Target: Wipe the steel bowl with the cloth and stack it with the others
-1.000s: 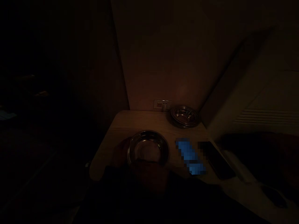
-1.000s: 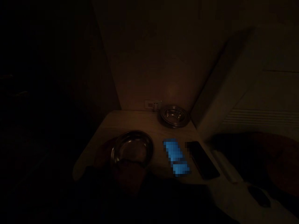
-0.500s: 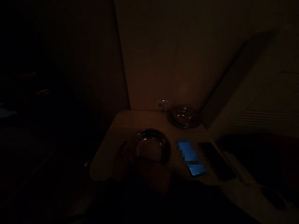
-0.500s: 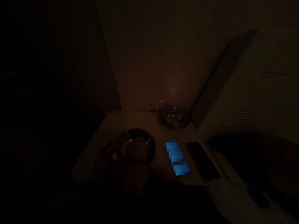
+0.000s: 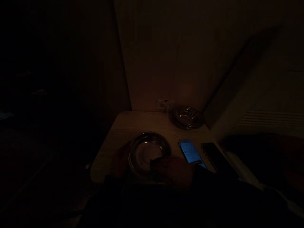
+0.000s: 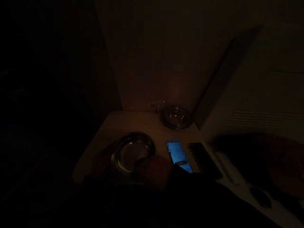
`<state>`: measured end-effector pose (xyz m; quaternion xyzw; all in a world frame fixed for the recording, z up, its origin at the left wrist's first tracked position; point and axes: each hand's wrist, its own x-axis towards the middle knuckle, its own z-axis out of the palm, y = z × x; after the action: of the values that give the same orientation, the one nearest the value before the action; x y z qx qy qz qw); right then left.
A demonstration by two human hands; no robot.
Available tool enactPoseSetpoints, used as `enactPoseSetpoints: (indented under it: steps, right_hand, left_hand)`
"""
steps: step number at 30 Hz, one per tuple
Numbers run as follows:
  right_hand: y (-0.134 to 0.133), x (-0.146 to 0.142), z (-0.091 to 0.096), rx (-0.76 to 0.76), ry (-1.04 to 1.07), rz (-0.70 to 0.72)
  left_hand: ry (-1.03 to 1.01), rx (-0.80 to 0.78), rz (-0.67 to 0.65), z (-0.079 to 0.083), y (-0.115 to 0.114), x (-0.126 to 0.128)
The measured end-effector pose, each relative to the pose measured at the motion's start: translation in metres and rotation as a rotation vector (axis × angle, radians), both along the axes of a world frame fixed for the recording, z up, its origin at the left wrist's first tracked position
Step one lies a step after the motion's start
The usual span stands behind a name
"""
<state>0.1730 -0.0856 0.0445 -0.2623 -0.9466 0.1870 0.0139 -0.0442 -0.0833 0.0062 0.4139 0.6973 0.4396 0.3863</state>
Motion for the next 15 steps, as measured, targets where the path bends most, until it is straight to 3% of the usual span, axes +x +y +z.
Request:
enactPoseSetpoints:
  steps: [5, 9, 12, 15]
  right_hand:
    - [-0.007, 0.005, -0.003, -0.004, -0.015, -0.01]
    - [-0.012, 0.004, -0.013, 0.019, 0.005, -0.027]
    - [-0.005, 0.016, -0.009, 0.043, 0.018, 0.079]
    - [-0.006, 0.003, -0.003, 0.03, -0.032, -0.001]
  left_hand:
    - [-0.045, -0.007, 0.038, 0.002, 0.001, 0.006]
    - [-0.041, -0.011, -0.074, 0.004, 0.004, -0.001]
    - [-0.052, 0.0, -0.09, 0.0, 0.01, -0.005]
    - [-0.048, 0.008, -0.094, -0.006, 0.018, -0.005]
